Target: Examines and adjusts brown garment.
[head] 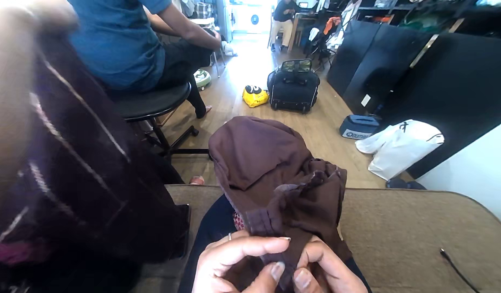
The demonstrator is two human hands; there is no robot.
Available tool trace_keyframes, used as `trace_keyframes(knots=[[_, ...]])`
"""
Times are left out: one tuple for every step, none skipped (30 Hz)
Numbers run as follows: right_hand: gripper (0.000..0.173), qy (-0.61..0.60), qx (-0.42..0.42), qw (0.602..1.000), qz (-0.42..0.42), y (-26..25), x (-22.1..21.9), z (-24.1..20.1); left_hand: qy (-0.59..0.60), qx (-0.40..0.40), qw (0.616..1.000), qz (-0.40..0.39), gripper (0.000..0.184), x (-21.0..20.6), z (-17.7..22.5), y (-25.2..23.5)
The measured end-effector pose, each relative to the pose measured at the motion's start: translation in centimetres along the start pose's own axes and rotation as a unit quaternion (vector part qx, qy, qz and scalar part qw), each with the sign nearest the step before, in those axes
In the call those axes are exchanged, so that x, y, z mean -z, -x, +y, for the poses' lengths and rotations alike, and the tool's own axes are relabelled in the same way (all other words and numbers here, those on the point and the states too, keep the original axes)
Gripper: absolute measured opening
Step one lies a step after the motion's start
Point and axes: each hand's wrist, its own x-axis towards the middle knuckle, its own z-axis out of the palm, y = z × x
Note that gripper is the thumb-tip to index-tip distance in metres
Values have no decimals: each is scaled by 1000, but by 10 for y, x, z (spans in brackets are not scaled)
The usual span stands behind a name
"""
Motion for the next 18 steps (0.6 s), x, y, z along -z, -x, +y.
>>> trace_keyframes(knots=[[17,0,0,1000,2,0,0,0,-8,-2,1000,-5,31,1,0,0],[18,-1,1,1000,6,0,0,1,-15,-7,1000,-12,30,1,0,0],[18,-2,2,1000,9,0,0,1,-21,-14,1000,-17,30,1,0,0],[18,-3,4,1000,11,0,1,1,-27,-21,999,-23,28,1,0,0],[18,-3,6,1000,11,0,1,2,-32,-28,999,-27,27,1,0,0],[18,-6,8,1000,11,0,1,2,-36,-34,998,-30,26,1,0,-1],[18,-9,8,1000,12,1,2,2,-41,-40,998,-33,25,1,0,-1],[16,-14,8,1000,14,1,2,2,-45,-44,997,-37,25,1,0,-1],[15,-20,6,1000,16,1,3,1,-47,-47,997,-41,24,1,0,-1],[14,-24,5,1000,19,1,3,1,-45,-48,997,-46,24,1,-1,-1],[12,-28,5,999,20,0,4,0,-41,-48,997,-50,25,1,-2,0],[11,-32,5,999,20,0,5,-1,-35,-47,997,-53,25,0,-2,0],[10,-38,4,999,20,0,6,-2,-32,-45,997,-55,24,0,-2,0],[9,-47,0,999,21,0,6,-3,-30,-43,997,-56,24,0,-2,0],[10,-59,-6,998,24,0,5,-4,-29,-43,997,-56,24,-1,-2,0],[15,-69,-13,997,29,-1,5,-5,-32,-45,997,-55,25,-1,-3,0],[20,-70,-15,997,37,-1,4,-6,-43,-48,996,-53,26,-1,-3,0],[24,-58,-12,997,47,-1,5,-5,-68,-56,995,-50,27,-1,-4,0]])
